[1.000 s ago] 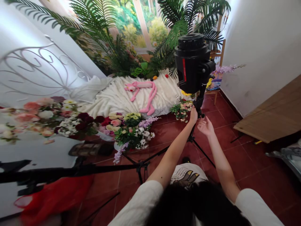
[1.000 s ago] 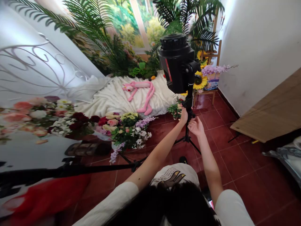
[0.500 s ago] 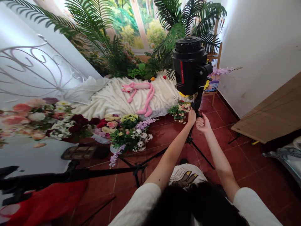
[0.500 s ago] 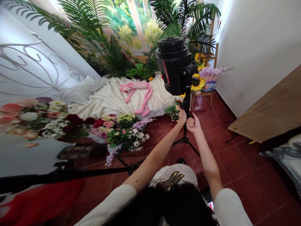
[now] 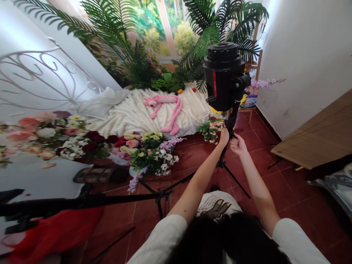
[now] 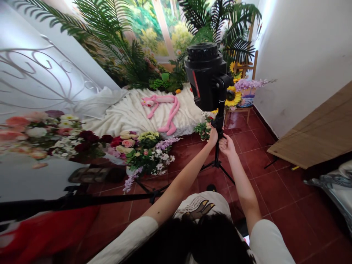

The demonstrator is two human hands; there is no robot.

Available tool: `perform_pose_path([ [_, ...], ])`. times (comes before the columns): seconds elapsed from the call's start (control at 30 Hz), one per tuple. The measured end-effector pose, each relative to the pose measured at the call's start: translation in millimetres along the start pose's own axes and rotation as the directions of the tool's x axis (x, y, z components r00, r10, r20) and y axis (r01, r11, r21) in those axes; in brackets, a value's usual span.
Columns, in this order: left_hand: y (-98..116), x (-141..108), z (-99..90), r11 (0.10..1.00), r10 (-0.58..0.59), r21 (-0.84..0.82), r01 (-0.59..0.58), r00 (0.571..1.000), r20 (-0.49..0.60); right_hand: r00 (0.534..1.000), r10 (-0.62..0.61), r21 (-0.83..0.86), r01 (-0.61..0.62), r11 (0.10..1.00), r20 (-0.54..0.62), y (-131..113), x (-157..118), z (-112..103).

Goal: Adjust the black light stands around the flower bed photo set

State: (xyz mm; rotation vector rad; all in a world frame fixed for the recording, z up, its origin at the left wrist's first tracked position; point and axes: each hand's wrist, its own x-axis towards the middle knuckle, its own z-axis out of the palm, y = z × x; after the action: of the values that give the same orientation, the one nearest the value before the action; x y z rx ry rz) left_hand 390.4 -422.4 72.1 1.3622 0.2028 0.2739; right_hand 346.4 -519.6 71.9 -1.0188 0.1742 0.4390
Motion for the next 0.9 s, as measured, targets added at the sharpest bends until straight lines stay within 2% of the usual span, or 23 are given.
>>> perform_pose_path([
  [0.07,1,0,-0.4,0.999,-0.031,-0.017,0.031,0.999,-0.017,0.968,-0.213,-0.243,0.177,0.954,-0.13,6,0,-5],
  [0.13,2,0,-0.4,0.998,-0.055,-0.039,0.054,0.998,-0.023,0.872,-0.446,-0.453,0.32,0.832,-0.203,8,-1,-14],
  [0.2,2,-1,-0.1,0.997,-0.064,-0.054,0.063,0.998,-0.008,0.793,-0.567,-0.56,0.373,0.74,-0.221,6,-2,-23],
  [0.27,3,-2,0.1,0.995,-0.071,-0.062,0.073,0.997,0.025,0.765,-0.603,-0.584,0.388,0.713,-0.228,3,-4,-30],
  [0.33,3,-3,-0.2,0.994,-0.083,-0.06,0.086,0.995,0.052,0.787,-0.568,-0.555,0.367,0.746,-0.242,1,-5,-32],
  [0.47,4,-5,-2.0,0.995,-0.085,-0.042,0.087,0.995,0.048,0.895,-0.327,-0.405,0.19,0.894,-0.303,10,-7,-27],
  [0.63,-4,-3,-3.8,0.989,-0.078,-0.12,0.086,0.994,0.071,0.924,-0.239,-0.288,0.152,0.945,-0.297,20,-9,-21],
  [0.77,-13,1,-7.3,0.993,-0.043,-0.103,0.052,0.995,0.094,0.979,-0.062,-0.182,0.026,0.983,-0.196,12,-7,-17],
  [0.83,-15,1,-11.4,1.0,0.011,-0.03,-0.008,0.995,0.096,0.98,-0.087,-0.197,0.051,0.979,-0.18,7,-7,-15],
  [0.9,-15,-2,-17.6,0.994,0.08,0.064,-0.089,0.988,0.132,0.948,-0.237,-0.267,0.178,0.947,-0.21,2,-6,-13],
])
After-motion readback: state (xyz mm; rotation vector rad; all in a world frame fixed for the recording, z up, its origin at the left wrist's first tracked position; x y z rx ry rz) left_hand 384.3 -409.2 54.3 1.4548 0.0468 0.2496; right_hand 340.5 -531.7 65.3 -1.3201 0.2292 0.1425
